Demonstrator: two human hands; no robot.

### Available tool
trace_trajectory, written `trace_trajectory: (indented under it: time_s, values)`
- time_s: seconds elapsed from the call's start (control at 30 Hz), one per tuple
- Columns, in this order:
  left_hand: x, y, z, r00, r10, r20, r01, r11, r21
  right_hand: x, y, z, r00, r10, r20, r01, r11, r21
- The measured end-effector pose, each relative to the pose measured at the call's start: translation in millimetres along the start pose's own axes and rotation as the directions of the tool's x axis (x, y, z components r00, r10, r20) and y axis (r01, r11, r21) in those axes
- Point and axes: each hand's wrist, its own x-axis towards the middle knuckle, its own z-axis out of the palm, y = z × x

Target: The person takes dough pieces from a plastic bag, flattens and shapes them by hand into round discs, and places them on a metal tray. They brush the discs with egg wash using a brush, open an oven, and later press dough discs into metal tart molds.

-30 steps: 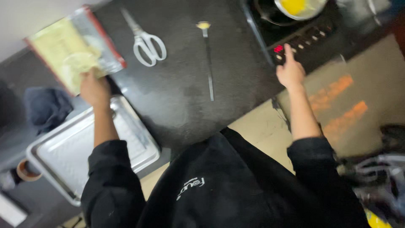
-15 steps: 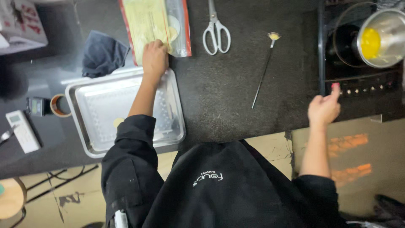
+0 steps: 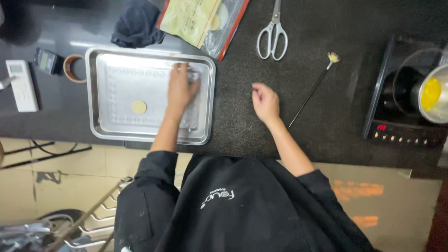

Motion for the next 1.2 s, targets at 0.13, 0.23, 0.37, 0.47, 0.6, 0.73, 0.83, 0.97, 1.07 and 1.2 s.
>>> trace_trajectory:
  time_s: [0.13, 0.23, 0.37, 0.47, 0.6, 0.73, 0.83, 0.97, 1.07, 1.2]
  values:
    - [-32, 58, 55, 0.975, 0.046, 0.216, -0.041, 0.999, -0.03, 100, -20, 27, 0.97, -0.233, -0.065, 0.242, 0.943, 0.227]
    - [-44, 87, 79, 0.951, 0.18, 0.25, -0.187, 0.982, 0.003, 154, -56, 45, 0.991, 0.04, 0.124, -0.081, 0.932, 0.353]
    - [-60, 77, 53, 0.973, 0.227, 0.038, -0.224, 0.973, -0.058, 180, -84, 56, 0.949, 0.212, 0.233, -0.273, 0.921, 0.277]
    - [-77, 18, -8, 0.957, -0.271, 0.104, 0.24, 0.941, 0.239, 174, -90, 54, 0.995, -0.053, -0.086, 0.056, 0.997, 0.044]
    - [-129, -58, -82, 0.894, -0.217, -0.391, 0.344, 0.893, 0.291, 128, -92, 72, 0.91, -0.354, -0.218, 0.371, 0.928, 0.04]
    - [-136, -95, -91, 0.942, -0.26, -0.212, 0.304, 0.93, 0.207, 52, -104, 128, 0.883, -0.435, 0.174, 0.366, 0.872, 0.323]
    - [-133, -103, -91, 0.952, -0.228, -0.204, 0.267, 0.944, 0.193, 4, -112, 172, 0.871, -0.361, 0.332, 0.249, 0.908, 0.336]
    - [-121, -98, -96, 0.925, -0.32, -0.204, 0.339, 0.938, 0.068, -27, -137, 217, 0.898, -0.194, 0.395, 0.0, 0.897, 0.442]
    - [-110, -75, -103, 0.889, -0.424, -0.175, 0.37, 0.888, -0.272, -34, -169, 215, 0.943, -0.152, 0.296, -0.061, 0.795, 0.603]
    - [-107, -29, -138, 0.9, -0.43, -0.069, 0.29, 0.71, -0.642, -37, -212, 153, 0.931, -0.289, 0.222, 0.105, 0.796, 0.596]
